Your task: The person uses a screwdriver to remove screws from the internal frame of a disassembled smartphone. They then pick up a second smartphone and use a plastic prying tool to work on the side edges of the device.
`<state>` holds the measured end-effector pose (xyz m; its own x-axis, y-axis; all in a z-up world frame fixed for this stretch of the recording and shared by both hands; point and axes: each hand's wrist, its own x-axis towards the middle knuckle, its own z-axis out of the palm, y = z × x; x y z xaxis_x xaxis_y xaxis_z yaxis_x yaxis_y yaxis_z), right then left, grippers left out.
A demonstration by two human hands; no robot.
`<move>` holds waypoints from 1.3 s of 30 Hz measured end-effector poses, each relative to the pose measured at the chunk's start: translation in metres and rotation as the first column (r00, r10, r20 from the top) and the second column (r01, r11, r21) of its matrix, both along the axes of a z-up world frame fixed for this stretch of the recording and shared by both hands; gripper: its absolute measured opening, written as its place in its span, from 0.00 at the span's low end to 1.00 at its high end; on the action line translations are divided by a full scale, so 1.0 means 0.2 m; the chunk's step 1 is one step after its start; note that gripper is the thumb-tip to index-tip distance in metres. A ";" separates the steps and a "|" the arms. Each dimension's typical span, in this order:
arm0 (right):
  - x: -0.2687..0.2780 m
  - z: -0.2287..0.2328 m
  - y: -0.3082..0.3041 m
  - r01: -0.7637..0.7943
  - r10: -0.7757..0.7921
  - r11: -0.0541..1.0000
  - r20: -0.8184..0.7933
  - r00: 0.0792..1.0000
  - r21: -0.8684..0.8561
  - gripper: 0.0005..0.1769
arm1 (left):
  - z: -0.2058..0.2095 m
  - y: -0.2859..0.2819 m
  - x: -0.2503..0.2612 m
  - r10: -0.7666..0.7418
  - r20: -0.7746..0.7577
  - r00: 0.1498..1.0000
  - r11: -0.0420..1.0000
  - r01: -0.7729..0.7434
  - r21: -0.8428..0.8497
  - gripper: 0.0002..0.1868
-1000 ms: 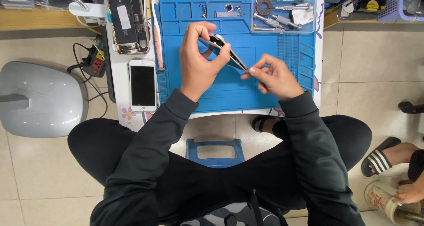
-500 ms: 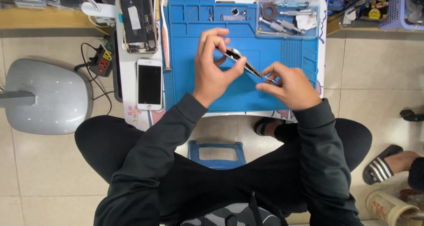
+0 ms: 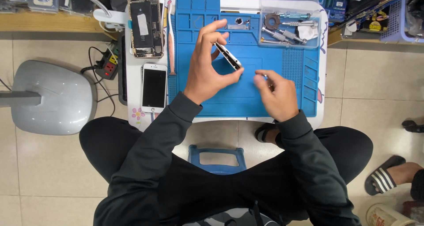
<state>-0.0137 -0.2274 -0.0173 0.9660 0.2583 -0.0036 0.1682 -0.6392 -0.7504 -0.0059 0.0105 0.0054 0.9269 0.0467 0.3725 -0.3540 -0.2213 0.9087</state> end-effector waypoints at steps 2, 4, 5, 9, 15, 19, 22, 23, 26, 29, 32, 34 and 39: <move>0.02 0.04 -0.02 0.007 -0.013 0.998 0.095 0.995 0.061 0.22 | 0.00 0.02 0.00 -0.095 0.030 0.995 0.995 0.094 0.028 0.33; 0.06 0.01 -0.08 -0.018 -0.017 0.976 0.154 0.988 0.218 0.25 | -0.03 0.01 0.01 -0.193 0.022 0.981 0.980 0.192 0.050 0.34; 0.06 0.03 -0.05 -0.011 -0.022 0.976 0.150 0.989 0.218 0.25 | -0.03 0.01 0.01 -0.198 0.017 0.980 0.979 0.197 0.049 0.34; 0.02 0.04 0.03 -0.131 0.066 0.929 0.193 0.979 0.347 0.18 | -0.03 -0.03 -0.02 -0.274 0.014 0.962 0.960 0.272 0.065 0.33; -0.02 0.02 0.06 -0.122 0.037 0.915 0.221 0.975 0.384 0.15 | 0.00 -0.08 -0.05 -0.438 0.016 0.899 0.895 0.434 0.104 0.35; -0.04 0.04 0.05 -0.120 0.034 0.901 0.208 0.978 0.417 0.28 | -0.02 -0.08 -0.04 -0.498 -0.024 0.867 0.864 0.499 0.069 0.43; -0.05 0.06 0.02 -0.125 0.044 0.885 0.186 0.982 0.449 0.34 | -0.05 -0.08 -0.02 -0.483 0.008 0.876 0.862 0.473 0.183 0.43; -0.05 0.05 0.02 -0.116 0.036 0.887 0.184 0.982 0.446 0.34 | -0.02 -0.07 -0.02 -0.490 0.008 0.872 0.858 0.481 0.179 0.43; -0.04 0.01 0.00 -0.050 -0.016 0.876 0.133 0.991 0.480 0.28 | 0.07 -0.04 -0.02 -0.485 -0.015 0.875 0.858 0.479 0.184 0.29; -0.04 -0.03 0.02 0.028 -0.121 0.874 0.161 0.980 0.485 0.21 | 0.16 -0.03 -0.04 -0.515 -0.088 0.853 0.817 0.519 0.249 0.25; -0.07 0.00 0.07 0.043 -0.136 0.842 0.136 0.981 0.538 0.16 | 0.13 -0.03 -0.07 -0.391 -0.108 0.914 0.851 0.404 0.336 0.27; -0.08 0.07 0.14 0.015 -0.098 0.823 0.116 0.988 0.567 0.09 | 0.12 -0.05 -0.08 -0.280 -0.026 0.960 0.873 0.266 0.409 0.26; -0.07 0.11 0.15 -0.034 -0.021 0.829 0.092 0.996 0.558 0.13 | -0.07 -0.10 -0.05 -0.093 0.133 0.987 0.920 0.033 0.392 0.26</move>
